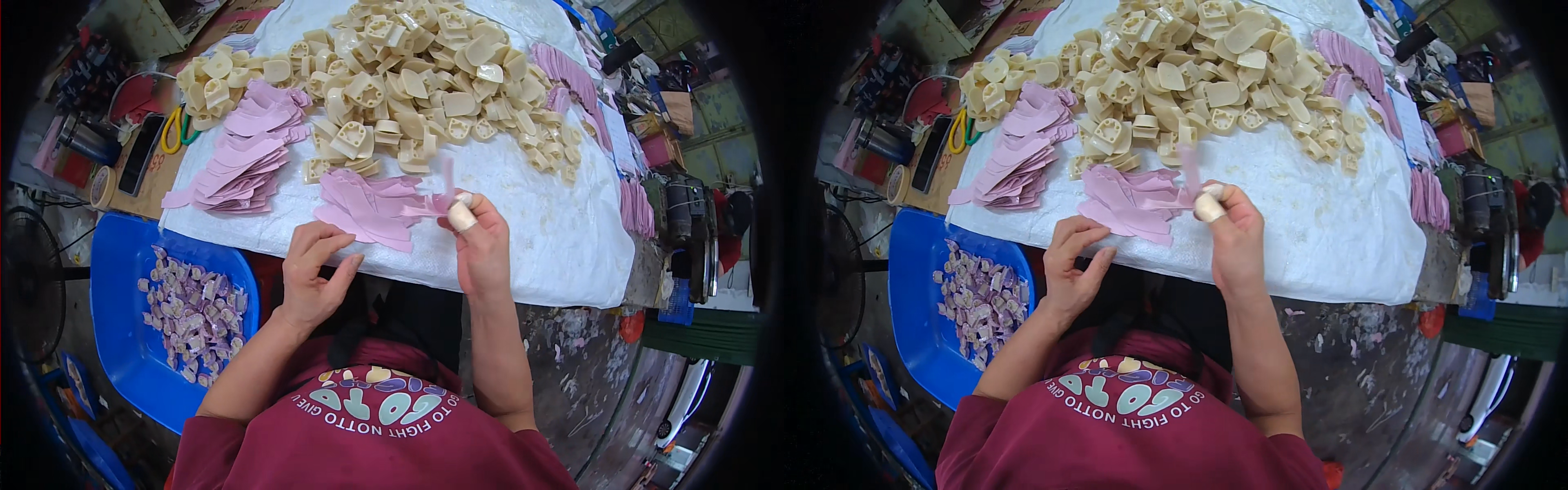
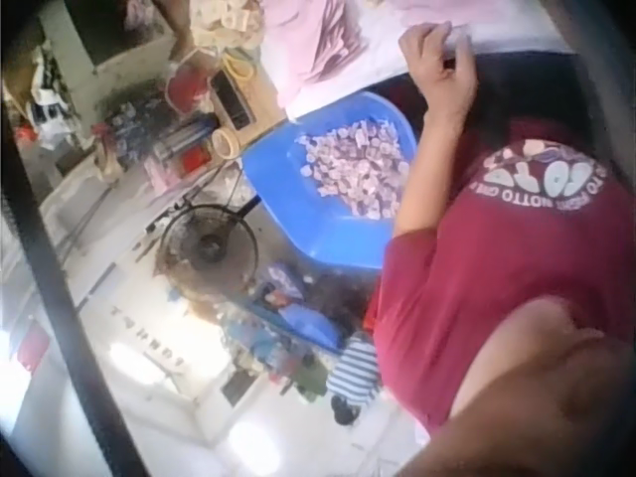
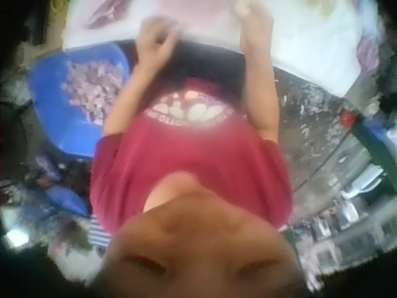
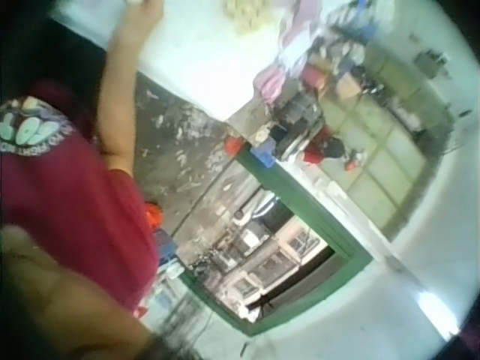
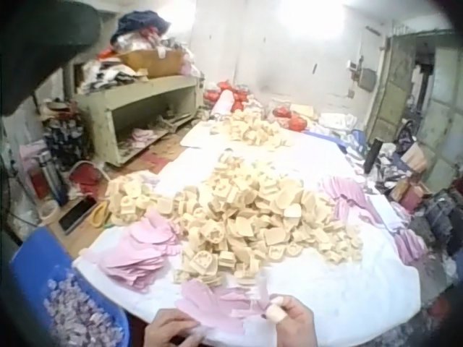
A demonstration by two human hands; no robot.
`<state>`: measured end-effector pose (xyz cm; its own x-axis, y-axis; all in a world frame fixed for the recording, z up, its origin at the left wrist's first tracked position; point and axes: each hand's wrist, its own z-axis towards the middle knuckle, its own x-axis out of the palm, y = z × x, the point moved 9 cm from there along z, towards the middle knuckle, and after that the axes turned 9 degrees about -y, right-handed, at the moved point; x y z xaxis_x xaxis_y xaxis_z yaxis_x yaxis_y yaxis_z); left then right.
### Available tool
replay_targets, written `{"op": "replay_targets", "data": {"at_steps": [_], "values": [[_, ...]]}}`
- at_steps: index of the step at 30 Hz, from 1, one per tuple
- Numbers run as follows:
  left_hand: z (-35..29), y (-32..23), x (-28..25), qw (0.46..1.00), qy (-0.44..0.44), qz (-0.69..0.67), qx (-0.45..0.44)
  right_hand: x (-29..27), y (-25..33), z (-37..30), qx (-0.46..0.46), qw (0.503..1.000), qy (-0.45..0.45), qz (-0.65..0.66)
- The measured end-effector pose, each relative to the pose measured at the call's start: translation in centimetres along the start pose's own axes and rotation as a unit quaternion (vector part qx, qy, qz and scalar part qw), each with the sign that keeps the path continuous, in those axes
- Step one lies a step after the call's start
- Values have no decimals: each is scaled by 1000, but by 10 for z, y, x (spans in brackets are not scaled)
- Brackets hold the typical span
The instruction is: The person repeatedly picks up small beige plastic components and pink foam-like pieces from a table, inserts the plastic parts into the pink pieces, and places the assembled units into a blue bin. The process is continuous and repetitive throughout the clip.
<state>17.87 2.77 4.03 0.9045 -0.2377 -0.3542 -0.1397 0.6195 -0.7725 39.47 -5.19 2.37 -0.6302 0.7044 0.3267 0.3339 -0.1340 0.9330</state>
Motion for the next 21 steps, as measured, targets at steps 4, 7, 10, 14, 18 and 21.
{"op": "replay_targets", "data": {"at_steps": [4,7,10,14,18,21], "values": [[-2,15,-5,993,-57,-62,-83,43,13,-24,-186,961,23,-202],[-2,21,-10,989,-88,-62,-99,60,-14,-31,-264,905,18,-333],[2,3,-19,996,-75,40,4,65,-21,-34,-279,884,16,-375],[1,-20,-8,990,-33,107,91,63,-23,-33,-285,885,9,-367],[5,-10,20,987,22,128,96,41,-29,-20,-178,957,20,-227],[6,-1,15,992,25,107,70,-21,-10,3,-49,993,-90,62]]}}
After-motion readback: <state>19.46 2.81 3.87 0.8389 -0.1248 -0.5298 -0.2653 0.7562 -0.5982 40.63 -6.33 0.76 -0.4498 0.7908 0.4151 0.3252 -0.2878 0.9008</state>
